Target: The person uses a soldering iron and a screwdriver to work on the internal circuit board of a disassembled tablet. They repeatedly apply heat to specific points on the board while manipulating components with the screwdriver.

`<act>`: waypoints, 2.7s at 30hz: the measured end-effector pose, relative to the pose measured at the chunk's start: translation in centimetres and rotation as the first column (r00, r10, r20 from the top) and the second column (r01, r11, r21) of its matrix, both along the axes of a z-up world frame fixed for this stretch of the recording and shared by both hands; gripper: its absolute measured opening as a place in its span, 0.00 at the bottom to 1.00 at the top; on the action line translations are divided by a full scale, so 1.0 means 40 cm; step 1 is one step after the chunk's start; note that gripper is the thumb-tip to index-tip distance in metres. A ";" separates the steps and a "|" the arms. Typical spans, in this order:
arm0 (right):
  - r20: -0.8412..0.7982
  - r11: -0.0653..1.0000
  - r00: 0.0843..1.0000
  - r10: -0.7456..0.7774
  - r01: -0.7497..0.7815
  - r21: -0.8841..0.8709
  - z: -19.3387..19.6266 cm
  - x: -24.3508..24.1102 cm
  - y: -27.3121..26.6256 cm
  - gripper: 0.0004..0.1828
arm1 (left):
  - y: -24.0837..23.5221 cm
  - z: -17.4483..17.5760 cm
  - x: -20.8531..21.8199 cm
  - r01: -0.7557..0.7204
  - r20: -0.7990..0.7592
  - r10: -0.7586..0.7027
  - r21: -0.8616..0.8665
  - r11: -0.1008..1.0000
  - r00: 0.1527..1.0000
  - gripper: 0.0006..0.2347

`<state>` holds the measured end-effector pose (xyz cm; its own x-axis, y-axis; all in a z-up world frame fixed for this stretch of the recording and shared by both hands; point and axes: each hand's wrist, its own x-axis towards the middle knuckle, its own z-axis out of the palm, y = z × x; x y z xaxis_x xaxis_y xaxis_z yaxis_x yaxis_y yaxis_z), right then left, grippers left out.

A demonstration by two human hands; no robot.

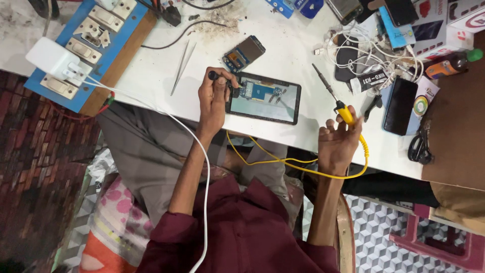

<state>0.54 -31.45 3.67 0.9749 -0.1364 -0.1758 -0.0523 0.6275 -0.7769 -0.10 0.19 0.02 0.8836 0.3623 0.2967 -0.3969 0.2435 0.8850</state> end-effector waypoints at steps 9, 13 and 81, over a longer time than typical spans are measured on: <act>0.240 0.988 0.971 -0.005 0.041 -0.147 0.030 0.013 -0.014 0.17 | -0.005 -0.004 0.004 0.007 -0.002 -0.007 -0.036 0.999 1.000 0.15; 0.239 0.996 0.971 0.021 -0.043 0.084 0.034 0.013 -0.023 0.24 | -0.005 -0.010 0.006 0.011 -0.011 -0.011 -0.055 0.998 1.000 0.15; 0.146 0.898 0.911 -0.385 0.406 -0.169 -0.077 0.091 0.088 0.25 | 0.003 -0.005 0.010 0.015 -0.021 -0.016 -0.052 0.999 1.000 0.16</act>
